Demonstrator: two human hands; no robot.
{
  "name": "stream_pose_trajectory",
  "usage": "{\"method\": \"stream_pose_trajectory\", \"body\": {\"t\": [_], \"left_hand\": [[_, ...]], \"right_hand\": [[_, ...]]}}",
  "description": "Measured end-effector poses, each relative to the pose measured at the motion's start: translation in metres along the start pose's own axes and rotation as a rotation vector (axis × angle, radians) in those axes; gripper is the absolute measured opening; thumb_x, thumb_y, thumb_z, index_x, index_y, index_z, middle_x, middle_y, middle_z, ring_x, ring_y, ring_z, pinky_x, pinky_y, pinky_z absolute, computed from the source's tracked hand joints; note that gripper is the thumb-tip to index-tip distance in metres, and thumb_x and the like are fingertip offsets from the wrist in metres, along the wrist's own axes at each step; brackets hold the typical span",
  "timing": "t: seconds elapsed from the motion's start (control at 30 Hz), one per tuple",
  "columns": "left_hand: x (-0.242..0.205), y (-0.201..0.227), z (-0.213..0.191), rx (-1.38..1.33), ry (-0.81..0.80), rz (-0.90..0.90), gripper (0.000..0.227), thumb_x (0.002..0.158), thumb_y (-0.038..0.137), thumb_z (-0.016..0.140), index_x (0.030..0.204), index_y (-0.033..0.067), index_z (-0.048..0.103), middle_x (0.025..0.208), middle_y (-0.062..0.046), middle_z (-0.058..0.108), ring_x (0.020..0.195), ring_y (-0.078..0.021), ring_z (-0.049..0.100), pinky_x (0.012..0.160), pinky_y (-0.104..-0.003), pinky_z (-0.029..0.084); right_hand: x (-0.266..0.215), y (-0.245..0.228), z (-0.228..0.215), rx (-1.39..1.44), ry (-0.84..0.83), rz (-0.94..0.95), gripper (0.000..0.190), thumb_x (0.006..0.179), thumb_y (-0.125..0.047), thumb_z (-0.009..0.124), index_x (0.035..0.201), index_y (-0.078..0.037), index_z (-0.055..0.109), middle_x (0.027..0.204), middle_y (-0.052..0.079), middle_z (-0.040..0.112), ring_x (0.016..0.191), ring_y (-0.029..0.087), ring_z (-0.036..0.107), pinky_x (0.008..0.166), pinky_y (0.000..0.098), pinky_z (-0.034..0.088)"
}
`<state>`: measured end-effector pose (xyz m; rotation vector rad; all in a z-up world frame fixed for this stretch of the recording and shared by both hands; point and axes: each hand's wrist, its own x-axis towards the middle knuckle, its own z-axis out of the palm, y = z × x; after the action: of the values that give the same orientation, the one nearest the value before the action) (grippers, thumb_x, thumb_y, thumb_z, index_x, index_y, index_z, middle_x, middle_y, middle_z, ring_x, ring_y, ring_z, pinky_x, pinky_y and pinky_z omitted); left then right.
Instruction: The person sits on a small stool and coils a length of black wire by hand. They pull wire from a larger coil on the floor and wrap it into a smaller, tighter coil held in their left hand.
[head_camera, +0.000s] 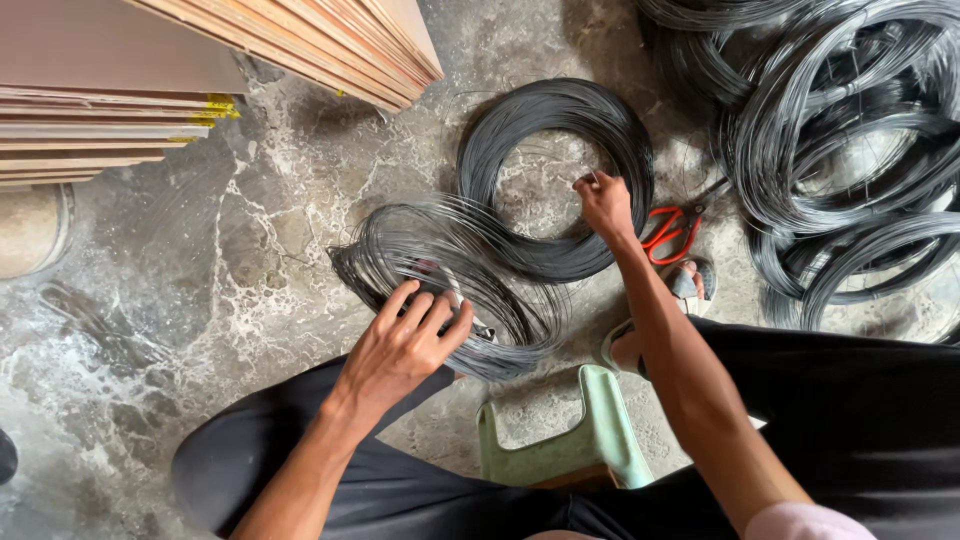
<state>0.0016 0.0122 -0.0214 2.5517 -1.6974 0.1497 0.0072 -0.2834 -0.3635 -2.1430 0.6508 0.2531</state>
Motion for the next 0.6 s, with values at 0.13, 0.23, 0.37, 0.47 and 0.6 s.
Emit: {"method": "stream_pose_trajectory", "body": {"t": [0.13, 0.23, 0.37, 0.47, 0.6], "left_hand": [[-0.003, 0.005, -0.008, -0.016, 0.012, 0.004, 0.008, 0.086, 0.004, 0.054, 0.092, 0.0063, 0.058, 0.077, -0.010, 0.053, 0.071, -0.0219, 0.056, 0.085, -0.043, 0.048], [-0.007, 0.011, -0.013, 0.004, 0.036, 0.015, 0.007, 0.084, 0.004, 0.055, 0.089, 0.0073, 0.059, 0.074, -0.008, 0.051, 0.068, -0.0201, 0.054, 0.085, -0.041, 0.048], [-0.010, 0.018, -0.017, -0.001, 0.084, 0.032, 0.010, 0.085, 0.001, 0.052, 0.092, 0.0058, 0.058, 0.067, -0.007, 0.046, 0.065, -0.0207, 0.051, 0.086, -0.040, 0.046], [-0.012, 0.022, -0.017, 0.001, 0.121, 0.052, 0.011, 0.085, 0.001, 0.051, 0.093, 0.0056, 0.058, 0.065, -0.007, 0.044, 0.064, -0.0204, 0.051, 0.086, -0.039, 0.047], [-0.020, 0.027, 0.003, 0.021, 0.207, 0.089, 0.011, 0.089, 0.001, 0.047, 0.090, 0.0045, 0.058, 0.066, -0.007, 0.042, 0.063, -0.0212, 0.049, 0.082, -0.038, 0.048]], "right_hand": [[-0.064, -0.084, -0.049, 0.640, -0.181, 0.300, 0.011, 0.084, -0.019, 0.061, 0.085, -0.008, 0.063, 0.073, 0.011, 0.064, 0.053, 0.013, 0.060, 0.044, 0.0233, 0.047], [-0.099, -0.121, -0.071, 0.886, -0.200, 0.263, 0.009, 0.082, -0.010, 0.066, 0.076, -0.005, 0.059, 0.054, 0.007, 0.050, 0.043, 0.011, 0.050, 0.038, 0.0187, 0.040], [-0.148, -0.178, -0.113, 1.017, -0.351, 0.171, 0.009, 0.085, -0.010, 0.062, 0.081, -0.003, 0.057, 0.053, -0.003, 0.032, 0.042, 0.005, 0.030, 0.037, 0.0159, 0.025], [-0.182, -0.201, -0.121, 0.978, -0.404, 0.132, 0.011, 0.085, -0.012, 0.061, 0.079, -0.003, 0.057, 0.053, -0.004, 0.032, 0.043, 0.004, 0.032, 0.038, 0.0146, 0.025], [-0.218, -0.208, -0.111, 0.625, -0.455, -0.114, 0.011, 0.086, -0.011, 0.057, 0.085, -0.001, 0.059, 0.060, 0.005, 0.050, 0.055, 0.013, 0.048, 0.051, 0.0247, 0.041]]}}
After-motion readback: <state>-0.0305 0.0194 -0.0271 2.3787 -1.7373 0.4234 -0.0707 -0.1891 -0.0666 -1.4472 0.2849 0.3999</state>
